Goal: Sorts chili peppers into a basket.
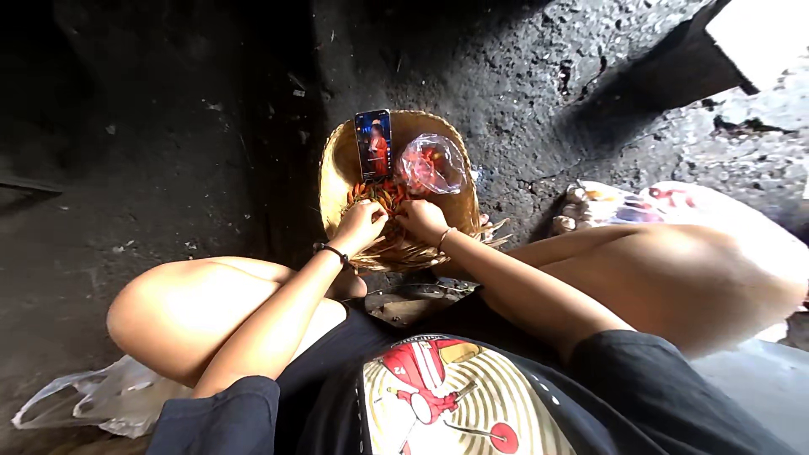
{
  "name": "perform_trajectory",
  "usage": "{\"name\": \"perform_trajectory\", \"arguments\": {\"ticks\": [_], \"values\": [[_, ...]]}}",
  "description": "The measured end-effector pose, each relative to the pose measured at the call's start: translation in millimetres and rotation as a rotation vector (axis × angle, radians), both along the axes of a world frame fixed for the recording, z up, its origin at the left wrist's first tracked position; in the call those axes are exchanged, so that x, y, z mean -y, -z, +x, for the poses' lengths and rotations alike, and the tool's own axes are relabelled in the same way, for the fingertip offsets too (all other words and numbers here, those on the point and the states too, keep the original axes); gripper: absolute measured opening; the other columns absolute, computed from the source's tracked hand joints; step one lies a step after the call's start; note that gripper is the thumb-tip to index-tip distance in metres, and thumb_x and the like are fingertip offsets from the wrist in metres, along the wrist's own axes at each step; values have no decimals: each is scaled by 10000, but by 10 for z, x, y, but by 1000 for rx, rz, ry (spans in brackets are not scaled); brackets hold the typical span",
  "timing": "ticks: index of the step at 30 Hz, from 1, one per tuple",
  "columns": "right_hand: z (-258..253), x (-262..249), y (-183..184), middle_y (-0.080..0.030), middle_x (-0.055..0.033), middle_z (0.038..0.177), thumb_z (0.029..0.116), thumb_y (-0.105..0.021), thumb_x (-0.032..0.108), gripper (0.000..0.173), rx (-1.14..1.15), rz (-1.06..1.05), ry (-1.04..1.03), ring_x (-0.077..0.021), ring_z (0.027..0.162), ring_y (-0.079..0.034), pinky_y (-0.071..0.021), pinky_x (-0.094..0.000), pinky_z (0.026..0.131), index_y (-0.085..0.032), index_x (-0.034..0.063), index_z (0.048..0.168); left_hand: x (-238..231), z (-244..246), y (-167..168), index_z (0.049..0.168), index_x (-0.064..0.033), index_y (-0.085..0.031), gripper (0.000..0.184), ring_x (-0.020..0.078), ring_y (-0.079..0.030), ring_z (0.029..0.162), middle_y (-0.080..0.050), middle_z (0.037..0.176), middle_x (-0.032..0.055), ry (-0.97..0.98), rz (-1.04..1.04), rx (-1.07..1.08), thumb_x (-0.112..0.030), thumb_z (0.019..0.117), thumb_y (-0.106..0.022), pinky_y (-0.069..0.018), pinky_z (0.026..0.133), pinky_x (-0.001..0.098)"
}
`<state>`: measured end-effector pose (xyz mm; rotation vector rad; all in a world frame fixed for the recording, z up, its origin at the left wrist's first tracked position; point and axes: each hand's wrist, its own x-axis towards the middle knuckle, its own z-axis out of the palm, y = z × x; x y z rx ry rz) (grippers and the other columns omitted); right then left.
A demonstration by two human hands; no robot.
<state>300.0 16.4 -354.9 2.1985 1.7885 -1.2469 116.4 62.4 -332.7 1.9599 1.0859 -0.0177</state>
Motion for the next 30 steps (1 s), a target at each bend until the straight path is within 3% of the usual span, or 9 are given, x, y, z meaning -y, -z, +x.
{"name": "perform_trajectory", "arguments": {"ticks": [6, 10, 17, 22, 30], "values": [[-2, 33, 124, -723, -187, 1144, 1047, -565, 257, 267, -10, 19, -22, -401, 1122, -675, -513, -643, 930, -708, 85, 1193, 16, 10, 2, 1128, -31, -729, 242, 304, -662, 1155, -706, 1169, 166, 27, -13, -21, -203, 1052, -577, -500, 1033, 515], [-8, 10, 72, -725, -192, 1056, 1005, -610, 276, 269, -39, 35, -12, -399, 1041, -691, -527, -647, 865, -710, 51, 1113, 7, 9, -21, 1151, -14, -715, 251, 303, -670, 1152, -715, 1162, 172, 6, -43, -16, -184, 1062, -554, -497, 1041, 504], [-175, 12, -159, -701, -203, 956, 966, -676, 271, 284, -212, 92, 123, -392, 930, -685, -532, -628, 806, -699, -4, 1034, -77, 32, -136, 1228, -2, -677, 323, 272, -671, 1071, -700, 1165, 185, -268, -278, 39, -262, 1087, -548, -498, 993, 479], [-246, 48, -195, -671, -173, 853, 981, -667, 277, 295, -247, 187, 128, -347, 808, -665, -531, -579, 742, -682, -14, 1026, -100, -3, -82, 1180, 3, -670, 231, 229, -676, 944, -713, 1046, 163, -367, -320, 112, -167, 1025, -653, -527, 921, 442], [-242, 49, -157, -627, -132, 769, 981, -677, 222, 257, -365, 302, 122, -274, 694, -607, -526, -499, 696, -682, -19, 1069, -71, 24, -31, 1304, 11, -561, 291, 221, -650, 966, -671, 1076, 176, -499, -440, 187, -130, 1052, -599, -523, 931, 418]]}}
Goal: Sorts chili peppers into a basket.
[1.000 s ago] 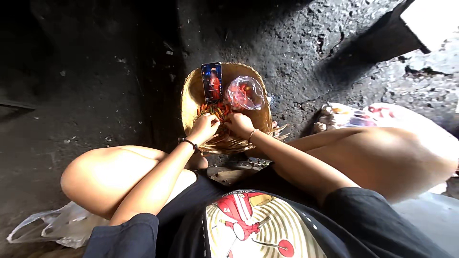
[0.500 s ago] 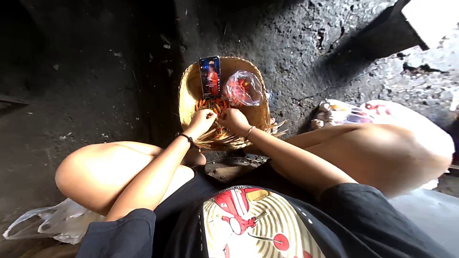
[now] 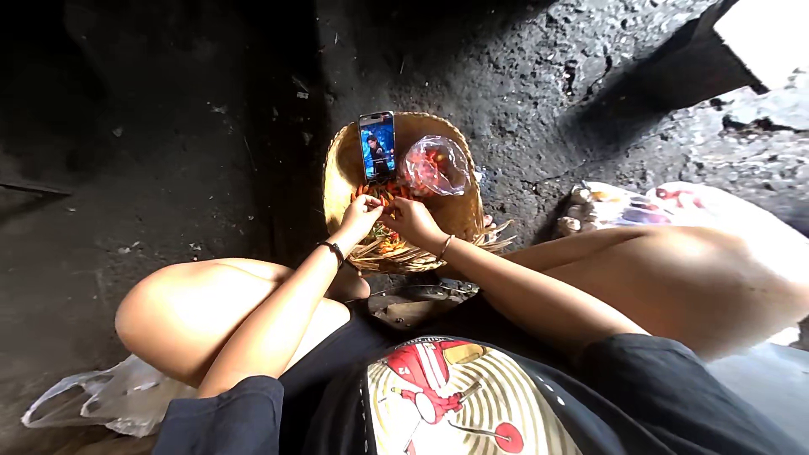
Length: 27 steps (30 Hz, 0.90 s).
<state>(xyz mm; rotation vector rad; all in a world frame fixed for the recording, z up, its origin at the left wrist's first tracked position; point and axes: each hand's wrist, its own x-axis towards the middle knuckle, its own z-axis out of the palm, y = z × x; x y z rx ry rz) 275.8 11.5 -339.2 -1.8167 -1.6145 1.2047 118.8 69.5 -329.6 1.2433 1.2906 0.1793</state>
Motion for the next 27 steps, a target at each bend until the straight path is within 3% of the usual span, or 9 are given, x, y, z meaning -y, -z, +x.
{"name": "perform_trajectory", "arguments": {"ticks": [4, 7, 10, 12, 15, 17, 23, 27], "values": [[12, -6, 22, -620, -109, 779, 985, -679, 214, 237, -64, 52, -6, -222, 664, -573, -513, -435, 670, -678, -3, 1080, 7, 25, -19, 1325, 9, -553, 301, 230, -634, 1014, -667, 1118, 180, -73, 0, 23, -128, 1058, -573, -500, 949, 424], [30, -7, 8, -652, -144, 902, 1023, -608, 191, 255, -204, -10, 117, -214, 757, -609, -523, -417, 736, -624, -21, 1165, 15, 24, -57, 1298, 7, -584, 270, 208, -623, 984, -671, 1086, 168, -107, 30, 47, -131, 1068, -548, -490, 921, 407], [72, -51, -3, -640, -133, 935, 1066, -563, 290, 336, -299, -107, 256, -197, 805, -612, -516, -401, 771, -571, -5, 1228, 14, 11, -28, 1256, 23, -607, 235, 195, -664, 996, -676, 1123, 170, -63, 47, 141, -81, 1053, -547, -537, 935, 382], [99, -86, 14, -629, -111, 907, 1079, -540, 304, 319, -339, -116, 255, -166, 796, -593, -500, -373, 769, -599, -6, 1130, 10, 9, 16, 1253, 27, -620, 239, 212, -679, 1027, -672, 1178, 184, -27, 57, 181, -71, 1044, -557, -551, 954, 390], [114, -103, 35, -563, -88, 835, 1085, -527, 281, 294, -362, -95, 240, -154, 736, -543, -471, -354, 717, -580, 2, 1011, 15, 11, 25, 1210, 27, -646, 217, 187, -659, 973, -677, 1107, 165, -34, 78, 167, -100, 1041, -599, -539, 922, 378], [121, -102, 21, -583, -102, 875, 1079, -539, 270, 281, -360, -85, 242, -169, 772, -567, -488, -371, 745, -594, -3, 1040, 0, -3, 14, 1185, 29, -658, 211, 171, -654, 944, -682, 1062, 147, -26, 65, 150, -112, 1036, -611, -537, 909, 375], [125, -102, 14, -625, -131, 953, 1073, -555, 257, 278, -294, -5, 215, -186, 856, -609, -506, -387, 813, -606, -16, 1082, -32, -23, -39, 1212, 69, -642, 232, 178, -659, 983, -683, 1118, 177, 31, -20, 148, -80, 1056, -559, -531, 937, 369], [127, -107, -17, -603, -97, 881, 1078, -543, 272, 287, -343, -37, 248, -154, 776, -577, -493, -352, 752, -610, -6, 1054, -29, -16, -66, 1235, 75, -623, 233, 173, -657, 989, -670, 1146, 179, 49, -27, 168, -44, 1054, -537, -538, 931, 354]]}}
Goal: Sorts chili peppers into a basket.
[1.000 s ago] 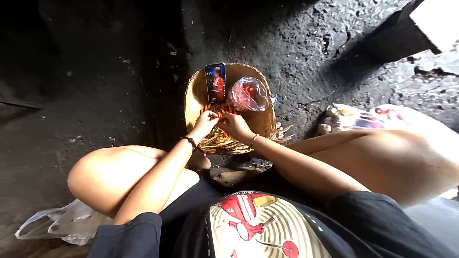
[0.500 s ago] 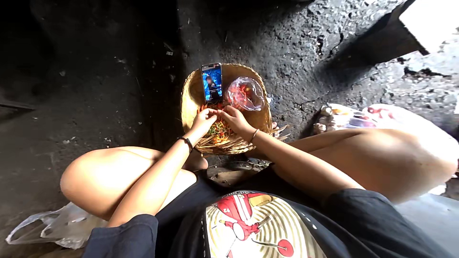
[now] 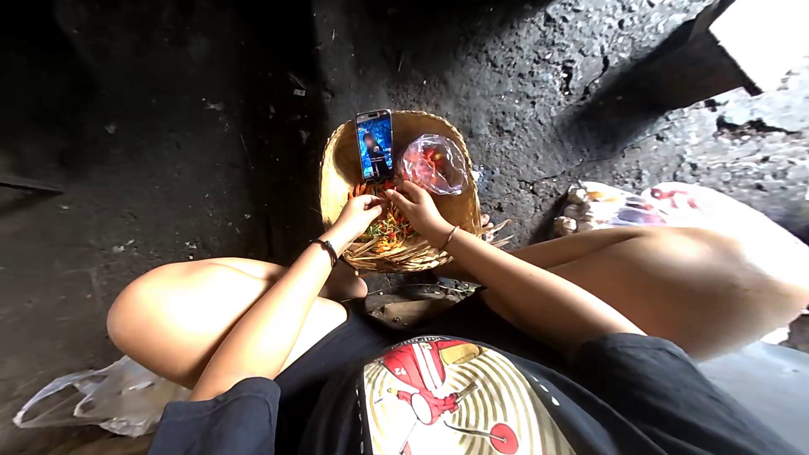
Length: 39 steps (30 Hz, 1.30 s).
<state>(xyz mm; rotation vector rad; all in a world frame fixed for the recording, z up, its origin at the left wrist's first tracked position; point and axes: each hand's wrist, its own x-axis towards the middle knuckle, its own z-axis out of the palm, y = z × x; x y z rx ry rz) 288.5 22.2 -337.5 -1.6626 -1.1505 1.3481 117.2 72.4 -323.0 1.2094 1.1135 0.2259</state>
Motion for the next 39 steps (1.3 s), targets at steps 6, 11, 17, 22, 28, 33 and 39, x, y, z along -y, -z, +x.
{"name": "perform_trajectory", "arguments": {"ticks": [6, 11, 17, 22, 28, 33, 39], "values": [[11, -11, -11, -384, 82, 615, 1111, -434, 264, 246, -555, -249, 143, -30, 495, -364, -323, -182, 472, -519, 133, 921, 16, -4, 7, 1161, 57, -655, 196, 141, -640, 953, -679, 1073, 149, 38, 141, 3, -86, 1047, -586, -523, 915, 331], [25, 6, 27, -379, 91, 607, 1115, -417, 271, 233, -684, -319, 172, -20, 482, -351, -315, -176, 461, -528, 153, 948, 27, -7, 18, 1139, 59, -659, 182, 101, -653, 907, -685, 1020, 118, 43, 149, 34, -79, 1045, -587, -540, 892, 290], [12, 23, -2, -403, 95, 558, 1109, -398, 323, 367, -792, -456, 303, -14, 448, -361, -324, -172, 445, -507, 177, 790, 41, 17, -2, 1118, 54, -663, 170, 57, -655, 872, -692, 988, 64, 108, 250, 265, -42, 1043, -545, -555, 858, 247], [74, 20, 84, -572, 23, 695, 1086, -347, 289, 318, -531, -424, 267, -73, 562, -528, -441, -224, 512, -569, 116, 939, 23, -35, -7, 1036, 36, -697, 168, 198, -694, 888, -712, 969, 145, 277, 505, -2, -108, 1009, -614, -568, 875, 387], [368, -161, 21, -653, -133, 949, 1086, -473, 167, 284, 138, -301, -181, -213, 847, -606, -506, -415, 791, -689, -18, 1088, -41, -93, -88, 1042, 15, -687, 206, 356, -672, 912, -682, 944, 188, 464, 516, -449, -178, 970, -693, -531, 846, 565], [292, -126, 38, -700, -229, 1150, 1039, -543, 211, 274, 650, -282, -418, -441, 1109, -662, -502, -686, 910, -698, 58, 1205, -46, -63, -70, 1064, 0, -685, 217, 330, -664, 896, -671, 928, 169, 456, 540, -425, -206, 1020, -632, -531, 840, 536], [148, -28, 77, -710, -259, 1076, 1052, -541, 280, 330, 920, -312, -468, -468, 1051, -685, -527, -661, 833, -668, 4, 1182, -13, -61, -17, 1063, -10, -692, 202, 326, -667, 894, -675, 927, 163, 466, 551, -422, -192, 1026, -614, -530, 837, 533]]}}
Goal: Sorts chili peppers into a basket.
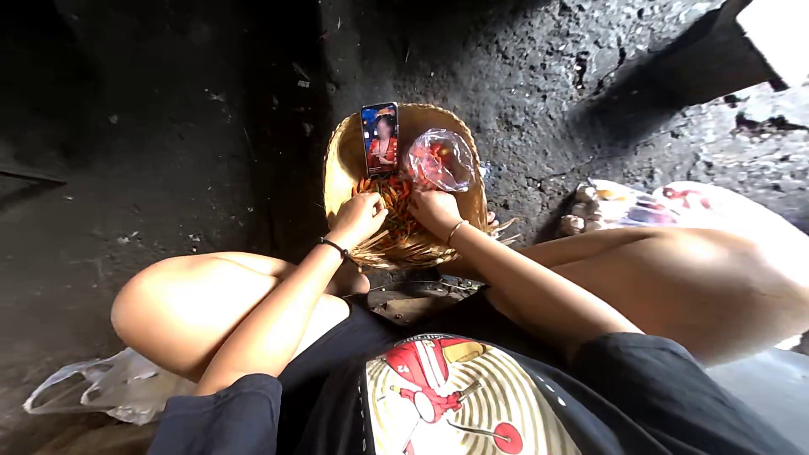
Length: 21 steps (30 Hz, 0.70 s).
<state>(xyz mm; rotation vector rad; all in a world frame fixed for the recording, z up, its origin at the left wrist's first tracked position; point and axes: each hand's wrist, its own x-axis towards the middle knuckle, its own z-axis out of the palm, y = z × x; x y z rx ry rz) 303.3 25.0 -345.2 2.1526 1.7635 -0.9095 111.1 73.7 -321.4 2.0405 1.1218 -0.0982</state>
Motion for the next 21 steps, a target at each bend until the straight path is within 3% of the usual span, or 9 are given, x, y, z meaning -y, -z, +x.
{"name": "perform_trajectory", "arguments": {"ticks": [5, 11, 15, 17, 19, 21], "values": [[-1, 54, 152, -706, -244, 1102, 1034, -576, 188, 256, -8, 58, -89, -439, 1065, -685, -535, -630, 842, -671, -7, 1170, 33, 23, 2, 1073, -1, -694, 218, 324, -673, 910, -685, 950, 170, 40, -16, 5, -196, 1035, -602, -532, 863, 526], [-49, 23, 83, -711, -238, 1093, 1021, -556, 176, 244, 24, -52, -36, -434, 1071, -684, -535, -635, 828, -681, -8, 1122, 27, 16, 37, 1063, -7, -700, 211, 318, -678, 927, -689, 958, 163, 46, -6, 20, -190, 1034, -600, -537, 871, 527], [15, 8, 50, -698, -241, 1082, 969, -642, 242, 290, -203, -47, 66, -439, 1067, -671, -519, -661, 857, -673, -9, 1112, 28, 33, 41, 1089, 10, -699, 225, 290, -679, 971, -702, 1013, 172, -77, -157, 123, -193, 1035, -619, -532, 917, 493], [54, -18, 124, -691, -249, 1066, 983, -655, 257, 323, -398, 13, 155, -427, 1037, -671, -517, -650, 883, -668, -29, 1130, 17, 45, 46, 1127, 7, -699, 232, 274, -683, 1040, -713, 1086, 174, -172, -254, 187, -194, 1033, -633, -521, 972, 482], [40, -57, 82, -664, -248, 1096, 1028, -591, 205, 301, -629, -17, 310, -369, 1027, -646, -500, -577, 913, -650, -52, 1173, 10, 48, 52, 1198, 10, -674, 241, 251, -680, 1100, -701, 1180, 174, -242, -319, 244, -163, 1036, -628, -519, 1012, 447], [-1, -49, 70, -608, -132, 914, 1056, -516, 183, 240, -854, -19, 470, -199, 785, -562, -477, -384, 720, -640, -21, 1084, 4, 51, 38, 1284, 13, -636, 277, 234, -672, 1151, -673, 1269, 182, -280, -389, 261, -124, 1047, -599, -513, 1042, 411]]}}
